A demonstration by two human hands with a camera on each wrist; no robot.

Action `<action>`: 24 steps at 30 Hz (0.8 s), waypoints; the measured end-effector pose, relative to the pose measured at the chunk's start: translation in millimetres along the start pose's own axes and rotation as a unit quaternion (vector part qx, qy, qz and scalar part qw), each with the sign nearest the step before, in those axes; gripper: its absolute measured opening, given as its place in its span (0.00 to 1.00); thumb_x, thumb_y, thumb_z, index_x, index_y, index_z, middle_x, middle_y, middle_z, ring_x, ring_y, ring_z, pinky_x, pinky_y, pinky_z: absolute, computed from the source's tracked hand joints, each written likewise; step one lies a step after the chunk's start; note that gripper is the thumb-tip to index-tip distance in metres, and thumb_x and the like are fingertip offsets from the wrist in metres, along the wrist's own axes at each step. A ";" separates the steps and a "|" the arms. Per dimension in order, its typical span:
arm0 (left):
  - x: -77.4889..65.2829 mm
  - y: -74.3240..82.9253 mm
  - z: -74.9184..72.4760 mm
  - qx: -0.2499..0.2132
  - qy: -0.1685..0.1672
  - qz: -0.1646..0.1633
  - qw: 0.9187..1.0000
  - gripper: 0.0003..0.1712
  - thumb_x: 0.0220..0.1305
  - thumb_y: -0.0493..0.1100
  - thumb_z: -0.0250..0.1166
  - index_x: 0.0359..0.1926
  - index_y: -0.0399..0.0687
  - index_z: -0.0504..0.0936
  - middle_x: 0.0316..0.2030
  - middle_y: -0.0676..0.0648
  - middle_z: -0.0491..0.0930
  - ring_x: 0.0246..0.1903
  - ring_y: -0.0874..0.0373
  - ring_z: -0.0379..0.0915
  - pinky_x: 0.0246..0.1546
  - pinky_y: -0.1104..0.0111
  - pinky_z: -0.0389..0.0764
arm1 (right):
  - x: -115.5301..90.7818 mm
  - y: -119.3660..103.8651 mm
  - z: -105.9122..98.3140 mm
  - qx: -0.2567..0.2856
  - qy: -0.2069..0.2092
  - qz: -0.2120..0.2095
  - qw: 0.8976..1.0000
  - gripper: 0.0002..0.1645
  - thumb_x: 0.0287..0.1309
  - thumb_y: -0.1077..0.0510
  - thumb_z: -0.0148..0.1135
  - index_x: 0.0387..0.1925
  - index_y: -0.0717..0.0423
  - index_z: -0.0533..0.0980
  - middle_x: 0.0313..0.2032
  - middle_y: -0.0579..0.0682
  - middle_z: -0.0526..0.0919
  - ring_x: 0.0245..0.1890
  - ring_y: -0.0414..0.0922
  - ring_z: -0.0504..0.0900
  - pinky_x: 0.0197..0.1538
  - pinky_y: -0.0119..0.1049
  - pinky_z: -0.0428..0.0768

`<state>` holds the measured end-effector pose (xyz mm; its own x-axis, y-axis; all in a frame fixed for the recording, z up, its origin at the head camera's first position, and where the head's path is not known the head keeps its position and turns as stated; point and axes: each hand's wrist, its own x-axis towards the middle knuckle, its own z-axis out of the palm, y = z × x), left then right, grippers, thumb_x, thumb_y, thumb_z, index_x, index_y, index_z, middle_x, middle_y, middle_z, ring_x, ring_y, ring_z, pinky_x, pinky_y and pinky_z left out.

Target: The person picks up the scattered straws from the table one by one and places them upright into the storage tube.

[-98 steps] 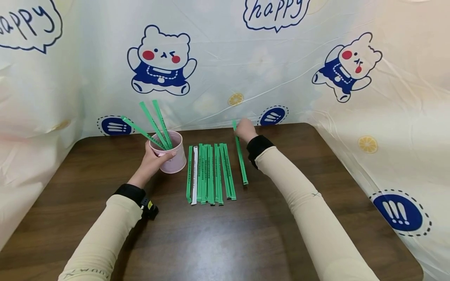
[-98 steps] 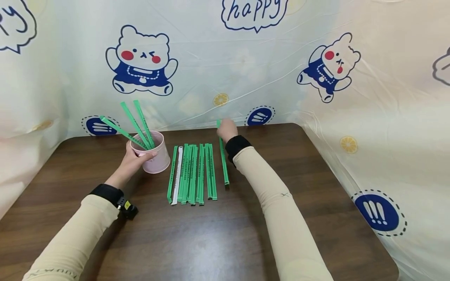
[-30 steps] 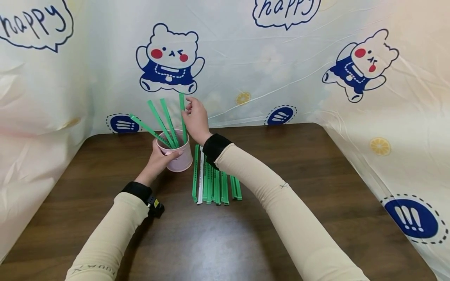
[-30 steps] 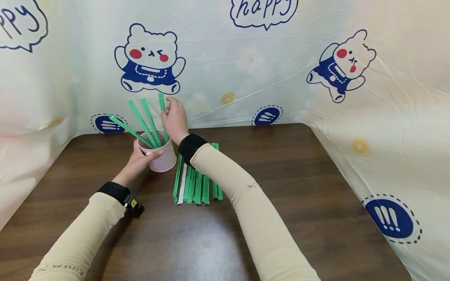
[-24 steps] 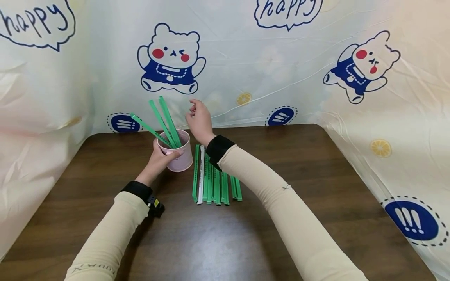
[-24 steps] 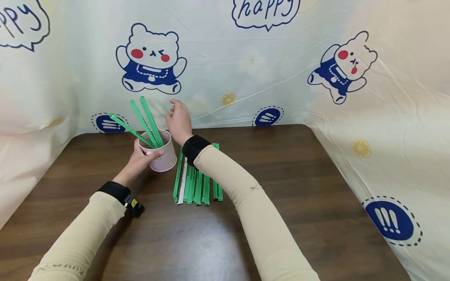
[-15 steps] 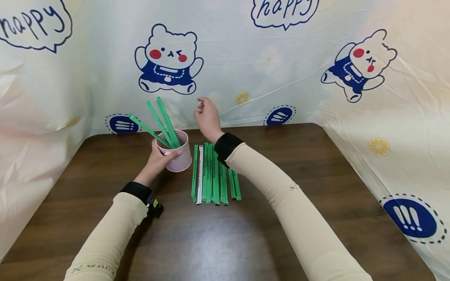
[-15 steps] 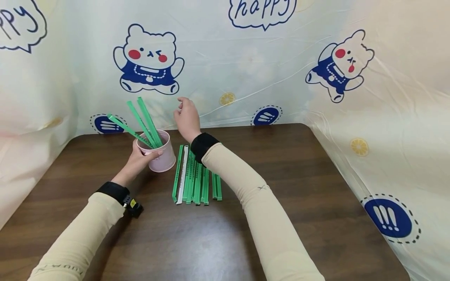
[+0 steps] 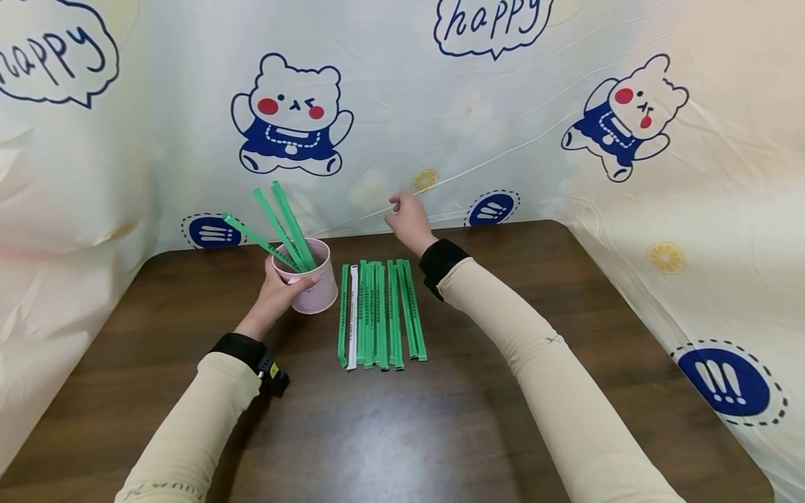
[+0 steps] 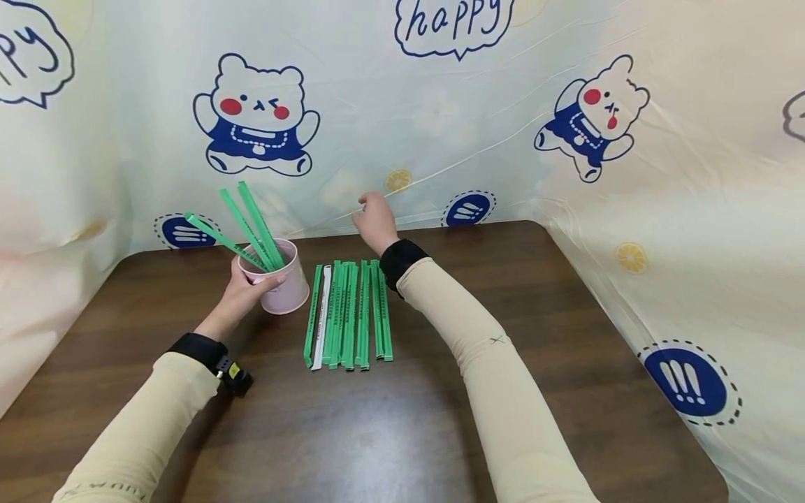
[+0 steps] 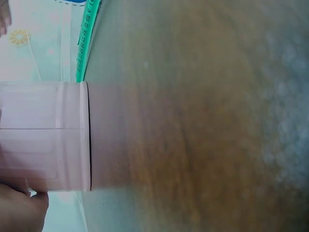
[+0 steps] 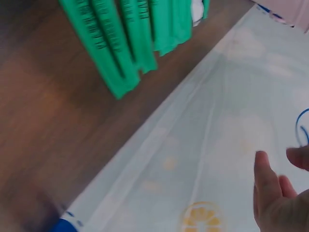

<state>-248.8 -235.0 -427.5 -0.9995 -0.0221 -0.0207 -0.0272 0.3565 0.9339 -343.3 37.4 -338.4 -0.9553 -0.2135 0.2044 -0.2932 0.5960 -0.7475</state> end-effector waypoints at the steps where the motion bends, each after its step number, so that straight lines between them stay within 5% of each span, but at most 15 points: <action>1: -0.3 -0.5 -0.3 0.001 0.000 -0.001 1.000 0.61 0.67 0.51 0.64 0.79 0.48 0.26 0.79 0.33 0.39 0.78 0.37 0.41 0.79 0.37 0.49 | -0.2 4.7 -0.7 -0.011 -0.010 0.007 1.000 0.23 0.70 0.65 0.54 0.64 0.70 0.73 0.55 0.65 0.80 0.55 0.56 0.80 0.62 0.45 0.77; 5: -0.8 -0.6 -0.5 0.002 -0.003 -0.002 1.000 0.61 0.67 0.51 0.64 0.79 0.48 0.25 0.80 0.33 0.39 0.79 0.37 0.41 0.79 0.37 0.49 | -2.2 22.0 -0.8 -0.057 -0.035 0.038 0.997 0.20 0.67 0.67 0.57 0.58 0.70 0.78 0.57 0.64 0.83 0.54 0.55 0.82 0.63 0.44 0.79; 9: 0.3 0.8 -1.2 -0.002 -0.008 -0.008 1.000 0.61 0.67 0.51 0.64 0.79 0.49 0.25 0.80 0.34 0.38 0.79 0.37 0.40 0.79 0.37 0.49 | -6.7 36.7 2.9 -0.082 -0.057 0.066 0.993 0.08 0.67 0.66 0.58 0.32 0.67 0.78 0.35 0.58 0.81 0.32 0.46 0.75 0.46 0.35 0.76; 14: 1.6 -0.1 -1.3 -0.004 -0.011 -0.015 1.000 0.62 0.67 0.50 0.64 0.79 0.50 0.23 0.80 0.34 0.36 0.79 0.36 0.39 0.79 0.37 0.48 | -14.0 53.0 11.6 -0.088 -0.072 0.094 0.989 0.22 0.68 0.65 0.59 0.17 0.59 0.67 0.19 0.50 0.73 0.15 0.39 0.69 0.36 0.31 0.73; 18: 2.3 -1.7 -1.5 -0.001 -0.005 -0.010 1.000 0.62 0.66 0.50 0.64 0.79 0.48 0.24 0.80 0.33 0.37 0.79 0.36 0.39 0.79 0.37 0.48 | -19.1 60.1 18.5 -0.104 -0.103 0.126 0.981 0.30 0.68 0.66 0.57 0.10 0.54 0.60 0.10 0.47 0.64 0.16 0.42 0.73 0.34 0.31 0.74; 24: 1.1 -2.9 -0.5 0.002 -0.001 -0.003 1.000 0.62 0.67 0.51 0.64 0.79 0.50 0.24 0.80 0.34 0.38 0.79 0.37 0.40 0.79 0.38 0.49 | -28.0 65.4 26.0 -0.094 -0.126 0.163 0.974 0.25 0.67 0.65 0.59 0.14 0.52 0.64 0.15 0.46 0.67 0.22 0.45 0.79 0.30 0.33 0.78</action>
<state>-249.8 -236.5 -430.0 -0.9994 -0.0225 -0.0272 -0.0334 0.3592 0.9327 -334.7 62.2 -409.4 -0.9660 -0.1581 -0.2047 0.0005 0.7904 -0.6126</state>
